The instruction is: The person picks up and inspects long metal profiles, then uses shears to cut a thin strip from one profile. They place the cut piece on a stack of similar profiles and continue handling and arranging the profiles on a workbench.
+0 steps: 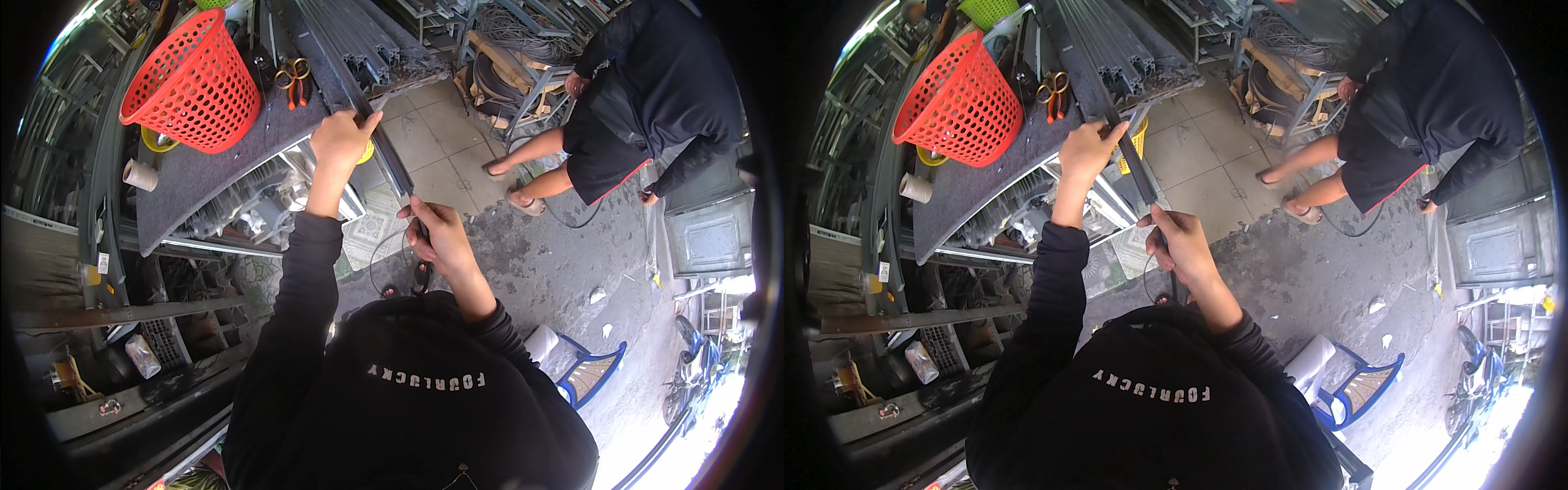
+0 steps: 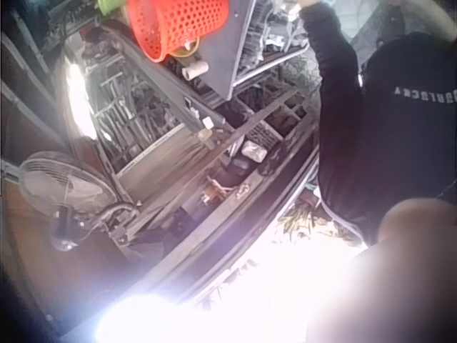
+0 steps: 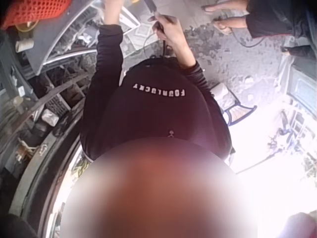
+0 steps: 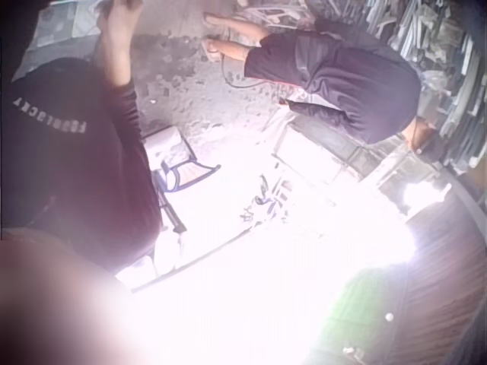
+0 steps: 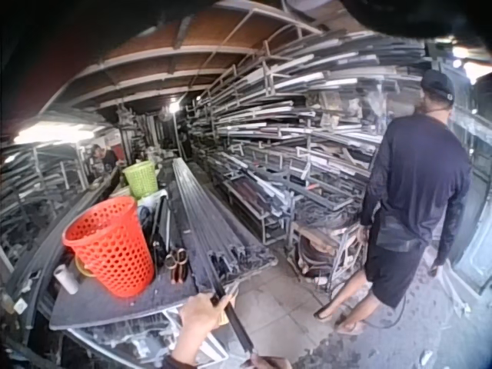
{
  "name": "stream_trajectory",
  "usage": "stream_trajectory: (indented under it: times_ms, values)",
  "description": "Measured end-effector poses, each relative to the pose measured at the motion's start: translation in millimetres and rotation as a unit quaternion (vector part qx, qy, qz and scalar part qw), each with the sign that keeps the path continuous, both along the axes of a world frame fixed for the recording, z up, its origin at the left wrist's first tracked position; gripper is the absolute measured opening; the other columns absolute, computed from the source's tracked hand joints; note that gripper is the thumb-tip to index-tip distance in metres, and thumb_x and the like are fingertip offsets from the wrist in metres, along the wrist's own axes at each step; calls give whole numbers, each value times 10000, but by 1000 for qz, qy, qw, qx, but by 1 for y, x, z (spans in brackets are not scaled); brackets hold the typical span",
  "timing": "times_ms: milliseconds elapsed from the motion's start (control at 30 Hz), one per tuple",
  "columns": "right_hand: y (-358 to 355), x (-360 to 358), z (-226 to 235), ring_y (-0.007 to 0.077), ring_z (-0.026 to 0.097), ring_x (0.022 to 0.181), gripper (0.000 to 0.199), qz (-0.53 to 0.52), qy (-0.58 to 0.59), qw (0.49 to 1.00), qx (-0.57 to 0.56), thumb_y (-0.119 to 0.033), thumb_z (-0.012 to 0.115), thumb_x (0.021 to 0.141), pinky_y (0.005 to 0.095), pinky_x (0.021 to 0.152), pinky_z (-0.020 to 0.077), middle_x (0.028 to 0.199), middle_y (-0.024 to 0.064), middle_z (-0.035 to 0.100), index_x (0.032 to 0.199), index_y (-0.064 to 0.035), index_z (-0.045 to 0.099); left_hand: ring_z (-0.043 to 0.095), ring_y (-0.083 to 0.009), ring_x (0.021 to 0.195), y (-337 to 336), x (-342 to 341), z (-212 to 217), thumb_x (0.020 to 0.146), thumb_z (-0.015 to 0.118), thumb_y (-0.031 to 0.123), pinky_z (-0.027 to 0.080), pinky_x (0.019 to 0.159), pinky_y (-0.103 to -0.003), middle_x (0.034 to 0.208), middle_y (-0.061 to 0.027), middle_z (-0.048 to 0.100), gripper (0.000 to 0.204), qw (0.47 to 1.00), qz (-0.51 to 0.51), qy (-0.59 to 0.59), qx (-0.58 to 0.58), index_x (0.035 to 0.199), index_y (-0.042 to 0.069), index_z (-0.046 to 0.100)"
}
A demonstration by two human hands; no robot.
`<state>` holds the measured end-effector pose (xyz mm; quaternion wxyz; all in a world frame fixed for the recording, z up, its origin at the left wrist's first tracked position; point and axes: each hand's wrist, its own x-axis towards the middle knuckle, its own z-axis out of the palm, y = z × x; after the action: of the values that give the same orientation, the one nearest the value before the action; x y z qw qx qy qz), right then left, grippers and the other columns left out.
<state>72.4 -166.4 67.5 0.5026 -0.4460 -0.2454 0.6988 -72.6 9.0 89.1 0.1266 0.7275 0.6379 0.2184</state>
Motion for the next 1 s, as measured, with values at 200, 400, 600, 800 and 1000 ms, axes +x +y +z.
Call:
stream_trajectory:
  times_ms: [200,400,600,800,1000]
  values:
    - [-4,-2,13,63,360,340,372,9,-104,993,61,-305,519,1021,236,364,282,564,67,588,976,34,667,681,-305,688,-23,2,19,862,570,639,516,646,-394,670,-133,670,603,999,-10,-4,-42,866,57,731]
    - [-22,-1,17,76,562,591,322,106,-238,946,194,-265,535,1014,239,592,450,745,79,681,1103,13,671,634,-105,651,-64,-7,56,1014,532,229,495,614,-235,694,-74,670,348,898,-167,-393,-108,902,-76,656]
    - [-44,10,23,268,564,1094,428,-181,-250,885,350,-321,437,1039,391,976,419,1249,197,610,1188,29,633,628,-133,697,-150,14,32,1041,458,178,505,660,-282,746,-50,642,269,818,-345,-415,-198,996,-21,633]
    - [-63,46,16,286,579,1085,400,-33,-288,876,387,-315,489,1017,385,899,474,974,168,698,979,41,668,639,-204,779,-188,36,-31,1009,505,169,495,708,-320,820,-101,638,212,761,-407,-454,-219,1034,-15,607]
    - [-84,49,10,198,542,493,381,-137,-6,946,294,-247,511,1020,284,466,429,673,153,630,858,69,650,642,-278,972,-137,-10,-89,1001,499,285,483,842,-387,1048,-158,645,305,908,-331,-192,-171,1156,53,620]
